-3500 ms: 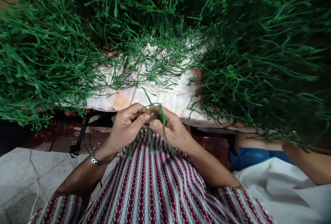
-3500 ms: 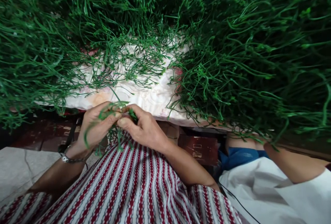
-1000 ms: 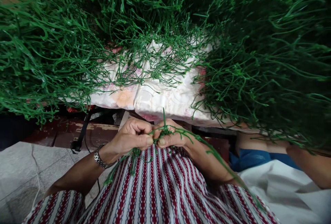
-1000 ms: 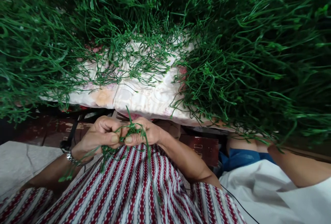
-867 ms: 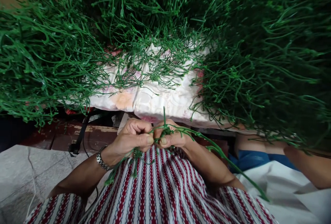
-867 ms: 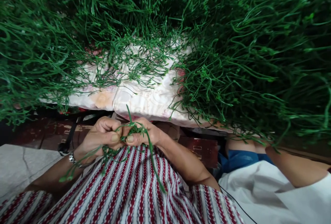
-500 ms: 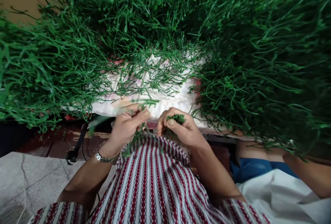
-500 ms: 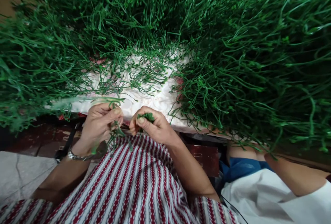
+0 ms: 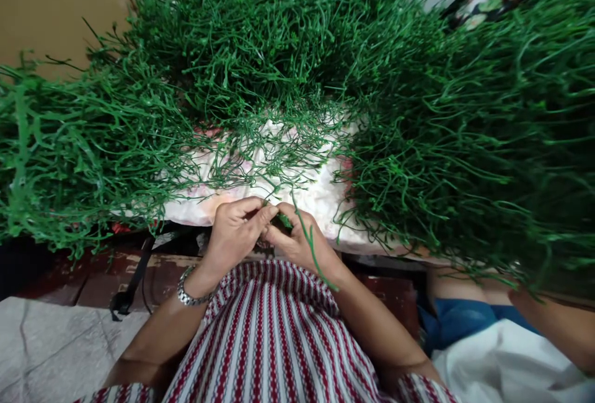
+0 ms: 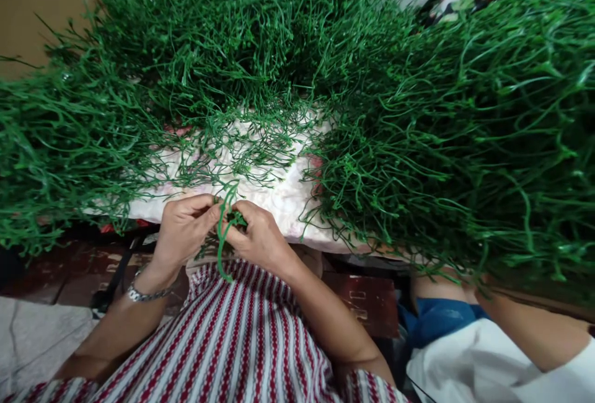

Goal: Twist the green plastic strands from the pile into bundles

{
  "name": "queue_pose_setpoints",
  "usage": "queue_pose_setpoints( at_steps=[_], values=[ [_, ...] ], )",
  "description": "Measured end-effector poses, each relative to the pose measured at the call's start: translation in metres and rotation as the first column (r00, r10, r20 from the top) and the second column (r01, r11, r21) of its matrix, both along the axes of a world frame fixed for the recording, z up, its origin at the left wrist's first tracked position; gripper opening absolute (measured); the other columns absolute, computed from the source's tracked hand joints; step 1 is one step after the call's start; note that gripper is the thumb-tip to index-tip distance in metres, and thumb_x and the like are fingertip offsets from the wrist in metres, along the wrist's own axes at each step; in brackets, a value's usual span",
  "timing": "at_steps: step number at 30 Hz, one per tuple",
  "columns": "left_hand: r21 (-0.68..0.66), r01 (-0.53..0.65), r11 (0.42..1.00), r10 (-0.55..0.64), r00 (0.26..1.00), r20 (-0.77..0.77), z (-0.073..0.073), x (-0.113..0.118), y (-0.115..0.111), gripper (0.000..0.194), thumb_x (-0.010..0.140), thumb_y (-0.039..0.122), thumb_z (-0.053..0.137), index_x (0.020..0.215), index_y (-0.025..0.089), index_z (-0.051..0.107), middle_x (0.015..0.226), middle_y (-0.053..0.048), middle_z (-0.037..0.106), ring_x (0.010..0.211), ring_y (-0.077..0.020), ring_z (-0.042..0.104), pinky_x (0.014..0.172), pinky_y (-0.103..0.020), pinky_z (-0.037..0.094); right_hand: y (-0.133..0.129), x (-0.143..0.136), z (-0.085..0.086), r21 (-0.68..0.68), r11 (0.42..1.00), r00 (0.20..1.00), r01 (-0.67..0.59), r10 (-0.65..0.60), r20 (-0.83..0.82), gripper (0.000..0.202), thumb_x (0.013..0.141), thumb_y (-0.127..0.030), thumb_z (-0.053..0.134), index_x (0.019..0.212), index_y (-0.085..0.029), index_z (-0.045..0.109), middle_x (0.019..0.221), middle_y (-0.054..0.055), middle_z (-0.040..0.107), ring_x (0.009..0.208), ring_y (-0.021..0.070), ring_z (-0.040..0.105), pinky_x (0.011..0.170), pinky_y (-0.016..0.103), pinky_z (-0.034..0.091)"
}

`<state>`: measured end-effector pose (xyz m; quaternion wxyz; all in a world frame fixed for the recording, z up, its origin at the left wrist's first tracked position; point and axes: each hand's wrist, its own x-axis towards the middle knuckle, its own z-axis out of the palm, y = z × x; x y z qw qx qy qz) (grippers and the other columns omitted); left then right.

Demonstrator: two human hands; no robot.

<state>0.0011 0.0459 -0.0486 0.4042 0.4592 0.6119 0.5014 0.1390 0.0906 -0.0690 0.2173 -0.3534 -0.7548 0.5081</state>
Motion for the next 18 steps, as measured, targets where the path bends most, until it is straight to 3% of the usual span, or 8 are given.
queue_pose_setpoints(
  at_steps=[3, 5, 8, 11, 14, 18],
  values=[
    [0.063, -0.046, 0.997, 0.044, 0.998, 0.038, -0.004, 0.002, -0.002, 0.029, 0.072, 0.019, 0.067, 0.049, 0.014, 0.051, 0.054, 0.003, 0.042, 0.055, -0.0073, 0.04, 0.049, -0.017, 0.033, 0.003, 0.005, -0.001, -0.013, 0.998, 0.998, -0.069, 0.069, -0.011, 0.019, 0.084, -0.031, 0.055, 0.073, -0.016, 0.051, 0.068, -0.001, 0.049, 0.066, 0.0108, 0.045, 0.062, 0.021, 0.035],
    [0.071, -0.061, 0.996, 0.047, 0.982, 0.181, -0.006, 0.002, -0.002, 0.026, 0.073, 0.02, 0.067, 0.051, 0.014, 0.054, 0.056, 0.002, 0.046, 0.053, -0.0069, 0.043, 0.049, -0.017, 0.036, 0.005, 0.007, -0.002, -0.065, 0.989, 0.989, -0.134, 0.13, -0.067, 0.021, 0.086, -0.033, 0.052, 0.077, -0.015, 0.054, 0.071, 0.0, 0.052, 0.069, 0.0113, 0.047, 0.065, 0.022, 0.037],
    [0.027, -0.019, 0.999, 0.003, 0.87, 0.494, -0.008, -0.001, 0.001, 0.019, 0.076, 0.026, 0.064, 0.062, 0.014, 0.062, 0.062, 0.0, 0.056, 0.042, -0.0053, 0.044, 0.04, -0.018, 0.034, 0.005, 0.007, -0.007, -0.246, 0.946, 0.959, -0.21, 0.15, -0.24, 0.029, 0.088, -0.04, 0.05, 0.081, -0.012, 0.056, 0.073, 0.001, 0.055, 0.067, 0.0108, 0.049, 0.065, 0.022, 0.04],
    [-0.029, 0.121, 0.992, -0.07, 0.731, 0.678, -0.006, -0.005, 0.003, 0.023, 0.076, 0.032, 0.063, 0.063, 0.013, 0.061, 0.06, -0.002, 0.061, 0.035, -0.0042, 0.043, 0.035, -0.017, 0.033, 0.002, 0.006, -0.01, -0.366, 0.895, 0.924, -0.254, 0.113, -0.365, 0.035, 0.085, -0.045, 0.054, 0.079, -0.011, 0.057, 0.074, 0.004, 0.06, 0.066, 0.0107, 0.051, 0.066, 0.024, 0.043],
    [-0.088, 0.245, 0.966, -0.092, 0.636, 0.766, -0.003, -0.006, 0.002, 0.03, 0.075, 0.034, 0.064, 0.057, 0.012, 0.055, 0.046, 0.001, 0.054, 0.029, -0.0026, 0.036, 0.03, -0.014, 0.027, 0.001, 0.007, -0.008, -0.368, 0.862, 0.88, -0.35, 0.168, -0.444, 0.033, 0.083, -0.042, 0.057, 0.081, -0.009, 0.061, 0.078, 0.006, 0.063, 0.066, 0.0104, 0.052, 0.069, 0.025, 0.045],
    [-0.15, 0.272, 0.95, -0.051, 0.612, 0.789, 0.005, 0.002, -0.005, 0.034, 0.069, 0.035, 0.069, 0.052, 0.012, 0.051, 0.04, 0.005, 0.044, 0.028, -0.001, 0.028, 0.028, -0.014, 0.026, 0.005, 0.011, -0.003, -0.253, 0.83, 0.788, -0.496, 0.308, -0.534, 0.028, 0.085, -0.035, 0.056, 0.08, -0.009, 0.065, 0.076, 0.007, 0.064, 0.075, 0.0133, 0.057, 0.077, 0.028, 0.045]
  ],
)
